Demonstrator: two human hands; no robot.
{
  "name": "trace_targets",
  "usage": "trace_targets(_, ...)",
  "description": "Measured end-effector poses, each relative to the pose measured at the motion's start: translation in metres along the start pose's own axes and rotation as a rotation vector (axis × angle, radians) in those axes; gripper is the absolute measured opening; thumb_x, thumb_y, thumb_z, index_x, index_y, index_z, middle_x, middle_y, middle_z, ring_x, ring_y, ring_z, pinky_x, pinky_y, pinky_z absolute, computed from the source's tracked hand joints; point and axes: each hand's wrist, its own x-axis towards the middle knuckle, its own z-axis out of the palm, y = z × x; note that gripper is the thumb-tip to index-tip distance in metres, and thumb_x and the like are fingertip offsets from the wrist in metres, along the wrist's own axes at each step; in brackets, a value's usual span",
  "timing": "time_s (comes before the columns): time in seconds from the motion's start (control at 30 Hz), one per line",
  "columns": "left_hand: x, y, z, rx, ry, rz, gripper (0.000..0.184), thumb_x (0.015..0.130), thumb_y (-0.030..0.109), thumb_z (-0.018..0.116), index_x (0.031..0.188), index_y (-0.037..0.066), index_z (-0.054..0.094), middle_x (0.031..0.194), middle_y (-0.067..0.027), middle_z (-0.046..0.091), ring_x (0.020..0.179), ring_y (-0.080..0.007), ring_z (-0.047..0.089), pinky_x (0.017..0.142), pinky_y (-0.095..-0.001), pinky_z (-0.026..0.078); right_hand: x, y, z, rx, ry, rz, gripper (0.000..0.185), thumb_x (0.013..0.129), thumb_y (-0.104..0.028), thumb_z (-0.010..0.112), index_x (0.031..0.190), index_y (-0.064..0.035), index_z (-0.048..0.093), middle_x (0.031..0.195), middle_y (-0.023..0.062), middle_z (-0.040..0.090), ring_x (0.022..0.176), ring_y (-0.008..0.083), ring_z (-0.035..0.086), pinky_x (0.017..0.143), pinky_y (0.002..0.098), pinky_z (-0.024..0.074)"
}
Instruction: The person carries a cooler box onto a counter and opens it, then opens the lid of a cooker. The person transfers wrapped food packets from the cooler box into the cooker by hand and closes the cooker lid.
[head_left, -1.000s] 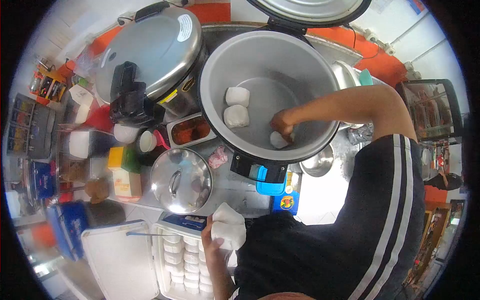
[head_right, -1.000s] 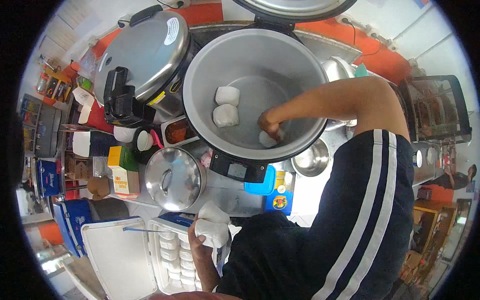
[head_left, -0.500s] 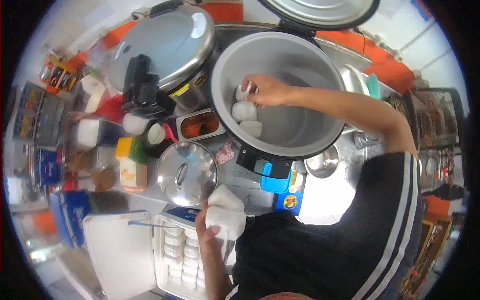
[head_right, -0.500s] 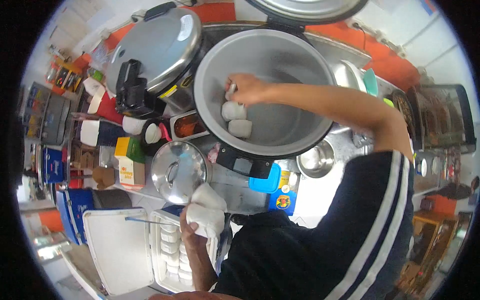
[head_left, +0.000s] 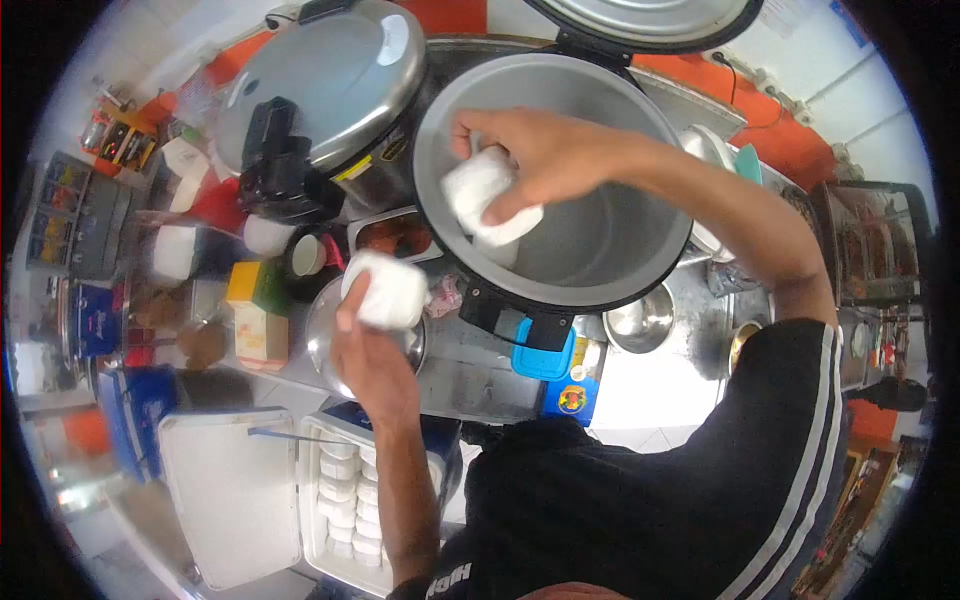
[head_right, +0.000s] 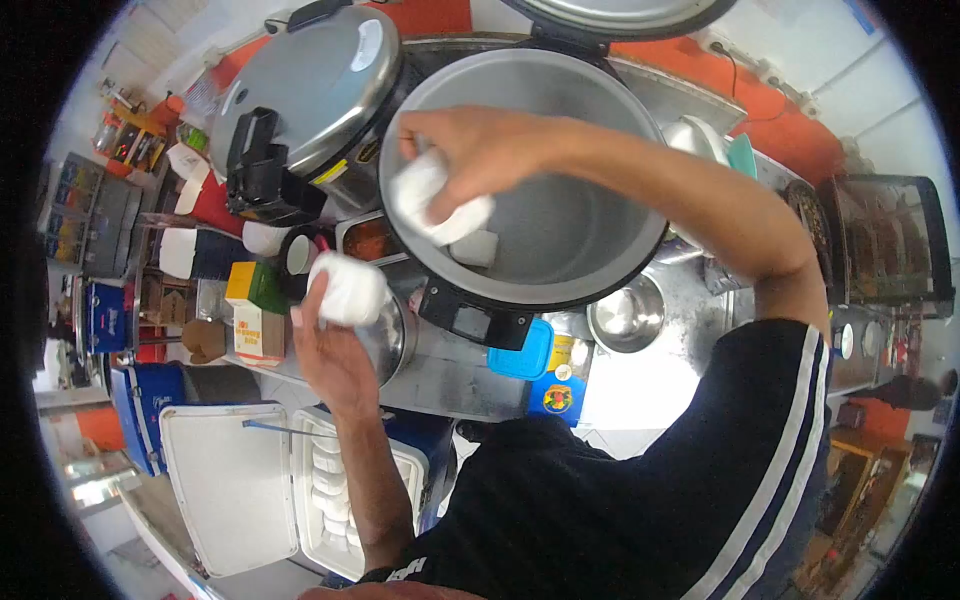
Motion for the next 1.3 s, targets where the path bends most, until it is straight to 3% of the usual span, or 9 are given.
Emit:
trace_targets(0.17, -0.036, -0.031, -0.043, 0.087, 0.022, -0.157, 0.054, 0.094, 0.037, 0.049, 0.122, -0.009, 0.053, 0.122, -0.0163, 0.051, 0.114, -0.0273, 0.05, 0.099, -0.0411, 0.039, 0.025, 0.151, 0.082, 0.148, -0.472, 0.615, 0.066, 0.069, -0.021, 0.08, 0.126, -0.0039, 0.051, 0.114, 0.02, 0.057, 0.102, 0.0296, 0.061, 0.074, 0.0377, 0.0571)
trace_targets(0.37, -0.064, -0.042, -0.053, 0.105, 0.021, -0.244, 0.051, 0.094, 0.036, 0.05, 0.112, -0.01, 0.06, 0.12, -0.0125, 0.045, 0.115, -0.0262, 0.048, 0.101, -0.0399, 0.038, 0.025, 0.172, 0.138, -0.105, -0.515, 0.475, 0.05, 0.078, -0.017, 0.074, 0.118, 0.0042, 0.052, 0.117, 0.0179, 0.055, 0.094, 0.0284, 0.064, 0.065, 0.0346, 0.0614)
trace_targets(0.57, -0.047, -0.02, -0.034, 0.16, -0.095, -0.187, 0.035, 0.089, 0.015, 0.056, 0.117, -0.006, 0.059, 0.123, -0.014, 0.046, 0.117, -0.0258, 0.048, 0.101, -0.0373, 0.038, 0.025, 0.145, 0.116, 0.227, -0.471, 0.703, 0.051, 0.082, -0.02, 0.069, 0.121, 0.0049, 0.048, 0.105, 0.0199, 0.06, 0.092, 0.0277, 0.065, 0.065, 0.0369, 0.0603)
trace_targets(0.63, -0.036, -0.01, -0.02, 0.12, -0.084, -0.134, 0.044, 0.083, 0.0, 0.059, 0.126, -0.002, 0.054, 0.123, -0.014, 0.048, 0.115, -0.0237, 0.05, 0.099, -0.0358, 0.041, 0.026, 0.132, 0.086, -0.337, -0.079, -0.015, 0.048, 0.085, -0.024, 0.065, 0.121, 0.0032, 0.048, 0.097, 0.021, 0.061, 0.088, 0.0277, 0.066, 0.07, 0.0408, 0.0557)
trace_targets(0.7, -0.021, 0.007, 0.004, 0.273, -0.119, -0.031, 0.059, 0.081, 0.001, 0.064, 0.136, 0.0, 0.042, 0.124, -0.0141, 0.047, 0.116, -0.0235, 0.049, 0.099, -0.0354, 0.041, 0.01, 0.027, 0.025, 0.146, -0.018, 0.087, 0.052, 0.081, -0.03, 0.067, 0.123, -0.0045, 0.05, 0.098, 0.0206, 0.06, 0.091, 0.0294, 0.063, 0.079, 0.0436, 0.0493)
trace_targets(0.8, -0.003, 0.019, 0.042, 0.225, -0.19, 0.054, 0.074, 0.08, 0.003, 0.067, 0.143, 0.003, 0.028, 0.125, -0.0144, 0.045, 0.117, -0.024, 0.047, 0.1, -0.0362, 0.039, -0.026, -0.043, 0.029, -0.158, 0.095, -0.303, 0.052, 0.078, -0.03, 0.069, 0.121, -0.0065, 0.05, 0.1, 0.0221, 0.056, 0.089, 0.0353, 0.062, 0.077, 0.0452, 0.0499)
trace_targets(1.03, -0.005, 0.022, 0.037, 0.126, -0.166, 0.215, 0.077, 0.081, 0.024, 0.068, 0.142, 0.004, 0.026, 0.126, -0.017, 0.047, 0.119, -0.0289, 0.046, 0.099, -0.041, 0.038, 0.0, 0.018, 0.027, -0.405, -0.055, 0.088, 0.06, 0.073, -0.03, 0.071, 0.123, -0.0061, 0.046, 0.101, 0.0258, 0.057, 0.096, 0.0415, 0.06, 0.082, 0.0467, 0.0493)
trace_targets(1.1, -0.028, 0.016, 0.01, 0.171, -0.123, 0.079, 0.076, 0.081, 0.029, 0.067, 0.14, 0.002, 0.028, 0.125, -0.0173, 0.049, 0.114, -0.0294, 0.051, 0.093, -0.0408, 0.042, 0.015, 0.099, 0.059, -0.445, -0.453, 0.292, 0.067, 0.075, -0.03, 0.07, 0.126, 0.0025, 0.042, 0.111, 0.0273, 0.058, 0.099, 0.04, 0.061, 0.078, 0.048, 0.0537)
trace_targets(1.3, -0.116, -0.007, -0.068, 0.237, -0.006, -0.221, 0.073, 0.08, 0.029, 0.067, 0.137, 0.0, 0.03, 0.114, -0.0169, 0.052, 0.099, -0.0279, 0.058, 0.084, -0.037, 0.047, -0.002, 0.186, 0.131, -0.038, -0.452, 0.827, 0.053, 0.084, -0.023, 0.064, 0.126, 0.0024, 0.045, 0.114, 0.024, 0.058, 0.095, 0.037, 0.063, 0.074, 0.054, 0.0583)
